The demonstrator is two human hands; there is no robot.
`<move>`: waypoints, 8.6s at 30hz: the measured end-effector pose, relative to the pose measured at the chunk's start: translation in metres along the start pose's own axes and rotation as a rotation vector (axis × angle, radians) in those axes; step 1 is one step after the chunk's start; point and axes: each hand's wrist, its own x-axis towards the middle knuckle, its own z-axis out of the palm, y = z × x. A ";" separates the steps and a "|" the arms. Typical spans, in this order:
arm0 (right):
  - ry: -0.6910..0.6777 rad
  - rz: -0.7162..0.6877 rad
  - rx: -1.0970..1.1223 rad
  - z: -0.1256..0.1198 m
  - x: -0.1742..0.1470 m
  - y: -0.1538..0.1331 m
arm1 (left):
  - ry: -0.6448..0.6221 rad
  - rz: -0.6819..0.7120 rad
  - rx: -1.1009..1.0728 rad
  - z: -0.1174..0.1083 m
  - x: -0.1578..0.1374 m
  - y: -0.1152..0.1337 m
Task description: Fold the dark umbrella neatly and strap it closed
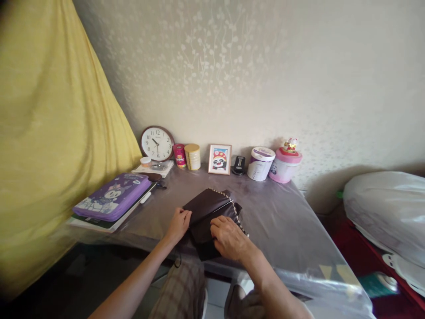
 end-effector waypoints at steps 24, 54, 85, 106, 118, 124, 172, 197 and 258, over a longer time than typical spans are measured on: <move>0.262 0.056 -0.174 -0.021 0.015 0.026 | -0.185 0.274 -0.472 -0.044 -0.026 0.035; 0.597 0.343 0.460 0.054 0.086 0.084 | 0.046 0.028 0.000 -0.015 0.020 0.003; 0.268 0.217 0.029 0.031 0.062 0.063 | -0.032 0.277 0.117 -0.017 -0.011 -0.002; -0.026 0.016 -0.018 0.005 -0.004 0.009 | -0.042 0.217 0.105 -0.008 -0.012 -0.007; 0.233 -0.033 -0.124 -0.011 0.007 0.010 | -0.147 0.364 -0.259 -0.047 -0.027 0.008; 0.284 -0.030 -0.136 -0.009 0.017 0.008 | -0.210 0.414 -0.443 -0.058 -0.034 0.040; 0.310 0.464 0.093 0.070 0.105 0.077 | -0.178 -0.064 0.202 -0.029 -0.007 0.001; -0.043 0.091 -0.012 0.021 -0.005 0.012 | -0.256 -0.145 0.011 -0.048 0.017 0.028; 0.743 0.405 0.444 0.037 0.085 0.070 | 0.044 0.047 0.051 -0.042 0.008 0.022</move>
